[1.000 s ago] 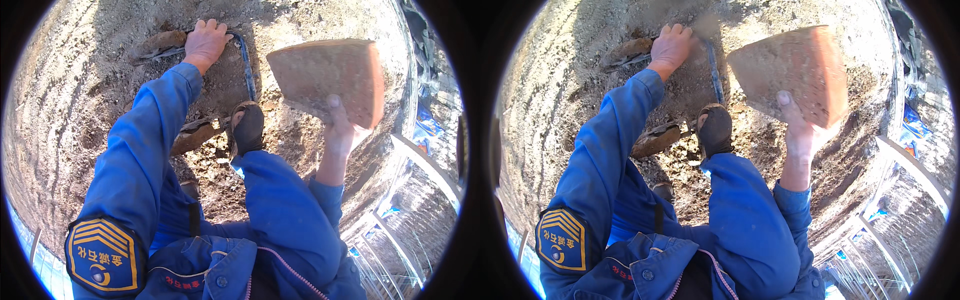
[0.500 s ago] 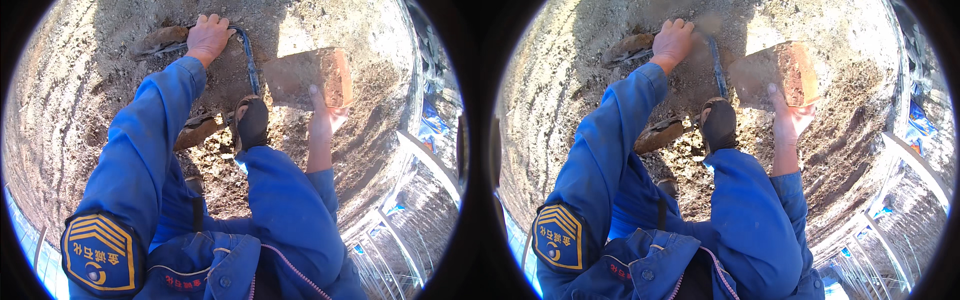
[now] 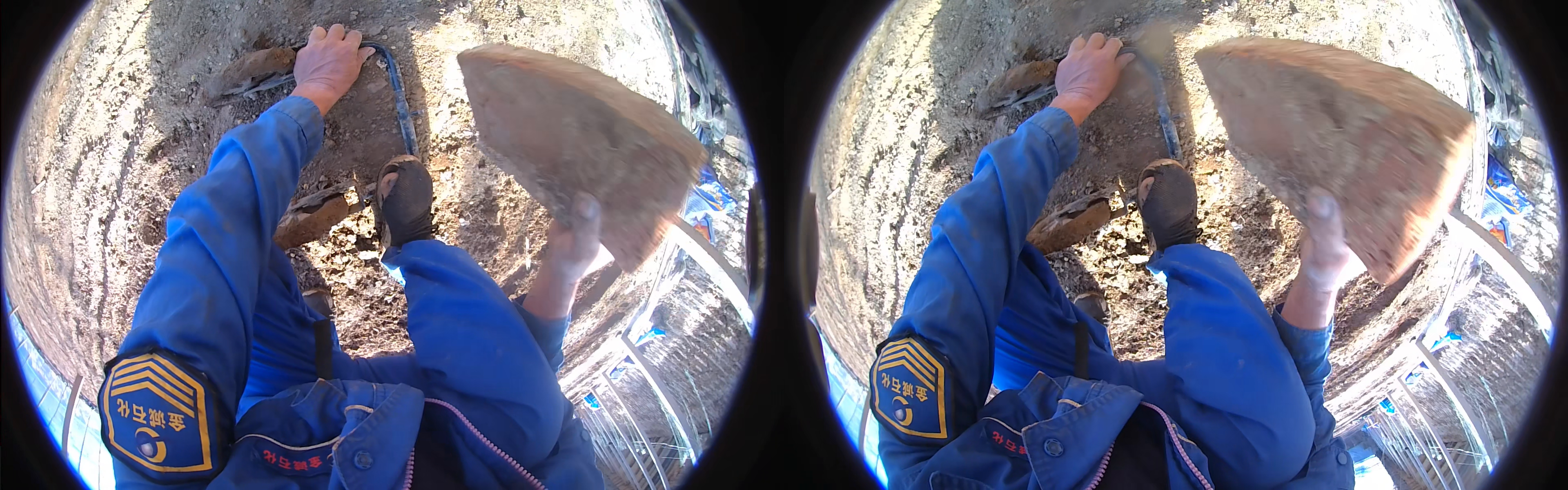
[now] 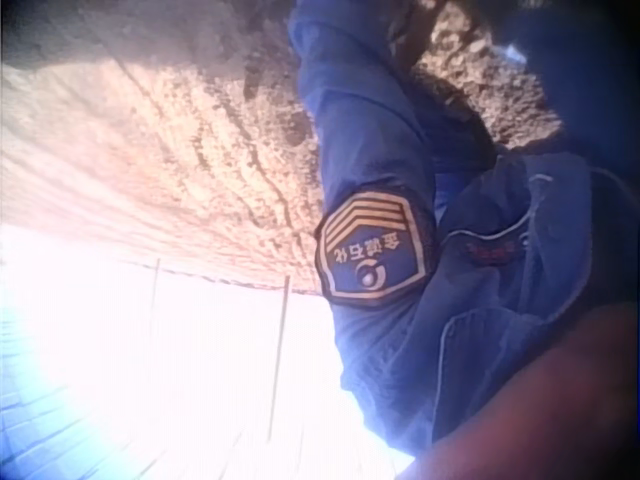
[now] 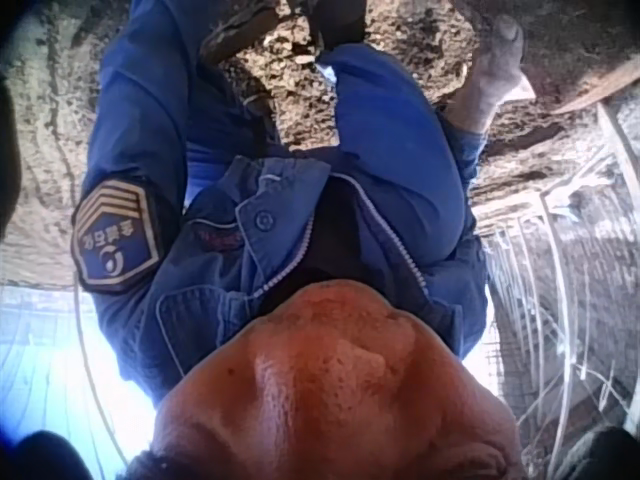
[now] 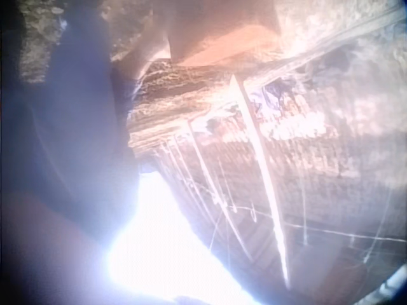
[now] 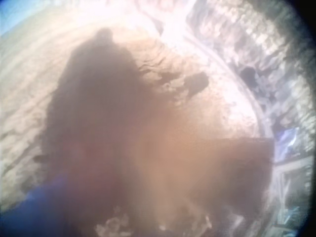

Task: The person works on a red walk-behind tiller, repeatedly adjusting a metal handle and using a brick to strike it. The person also handles a black hose and a white cloth during the process.

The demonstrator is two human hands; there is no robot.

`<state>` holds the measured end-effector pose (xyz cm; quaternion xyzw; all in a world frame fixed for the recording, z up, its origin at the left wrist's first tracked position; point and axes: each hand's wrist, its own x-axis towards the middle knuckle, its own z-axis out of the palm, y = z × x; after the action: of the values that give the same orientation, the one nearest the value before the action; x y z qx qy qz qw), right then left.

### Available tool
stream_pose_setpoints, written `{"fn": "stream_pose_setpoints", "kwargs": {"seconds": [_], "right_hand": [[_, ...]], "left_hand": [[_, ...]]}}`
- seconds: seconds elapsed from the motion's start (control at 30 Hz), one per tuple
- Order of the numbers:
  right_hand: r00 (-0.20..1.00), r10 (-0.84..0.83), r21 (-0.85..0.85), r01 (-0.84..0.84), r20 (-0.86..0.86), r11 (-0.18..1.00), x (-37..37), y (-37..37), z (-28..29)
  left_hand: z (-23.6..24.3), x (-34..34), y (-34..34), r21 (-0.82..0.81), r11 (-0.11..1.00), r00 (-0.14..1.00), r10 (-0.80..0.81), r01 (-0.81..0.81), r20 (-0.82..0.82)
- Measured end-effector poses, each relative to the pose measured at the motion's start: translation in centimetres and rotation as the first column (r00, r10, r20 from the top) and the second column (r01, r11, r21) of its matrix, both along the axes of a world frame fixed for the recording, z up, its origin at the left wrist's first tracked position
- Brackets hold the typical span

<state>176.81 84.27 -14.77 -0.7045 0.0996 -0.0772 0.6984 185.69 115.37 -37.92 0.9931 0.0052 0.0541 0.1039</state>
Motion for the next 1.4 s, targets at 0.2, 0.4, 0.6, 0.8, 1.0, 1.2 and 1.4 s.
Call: {"fn": "stream_pose_setpoints", "kwargs": {"seconds": [0.2,0.4,0.6,0.8,1.0,1.2,1.4], "right_hand": [[0.964,-0.03,-0.302,-0.053,-0.264,0.952,1.0,2.8,-7.6],[0.99,0.008,-0.325,0.039,0.14,0.945,1.9,-1.1,-5.3],[0.968,-0.204,0.234,0.166,0.148,0.958,-0.5,-4.5,1.8],[1.0,0.009,-0.409,-0.015,-0.016,0.913,-0.3,1.2,-7.4],[0.996,-0.087,-0.204,0.09,0.023,0.975,0.4,-0.5,-8.4],[0.96,-0.185,-0.032,0.196,0.209,0.98,0.8,-2.8,-0.3],[0.996,-0.021,0.123,0.01,0.083,0.992,-1.0,-1.4,1.7]], "left_hand": [[0.3,-0.2,-0.1,0.017,1.0,1.0,-0.015,0.014,0.011],[-0.1,0.3,-0.1,0.023,0.999,0.999,-0.025,0.025,0.019],[-0.5,0.3,0.0,0.024,0.999,0.998,-0.035,0.033,0.05],[-0.2,0.2,-0.1,0.017,1.0,0.999,-0.02,0.019,0.04],[-0.1,0.4,-0.3,0.038,0.999,0.998,-0.037,0.034,0.058],[-0.2,0.5,-0.2,0.036,0.998,0.998,-0.043,0.042,0.052],[-0.3,0.4,-0.2,0.039,0.998,0.998,-0.044,0.042,0.054]]}}
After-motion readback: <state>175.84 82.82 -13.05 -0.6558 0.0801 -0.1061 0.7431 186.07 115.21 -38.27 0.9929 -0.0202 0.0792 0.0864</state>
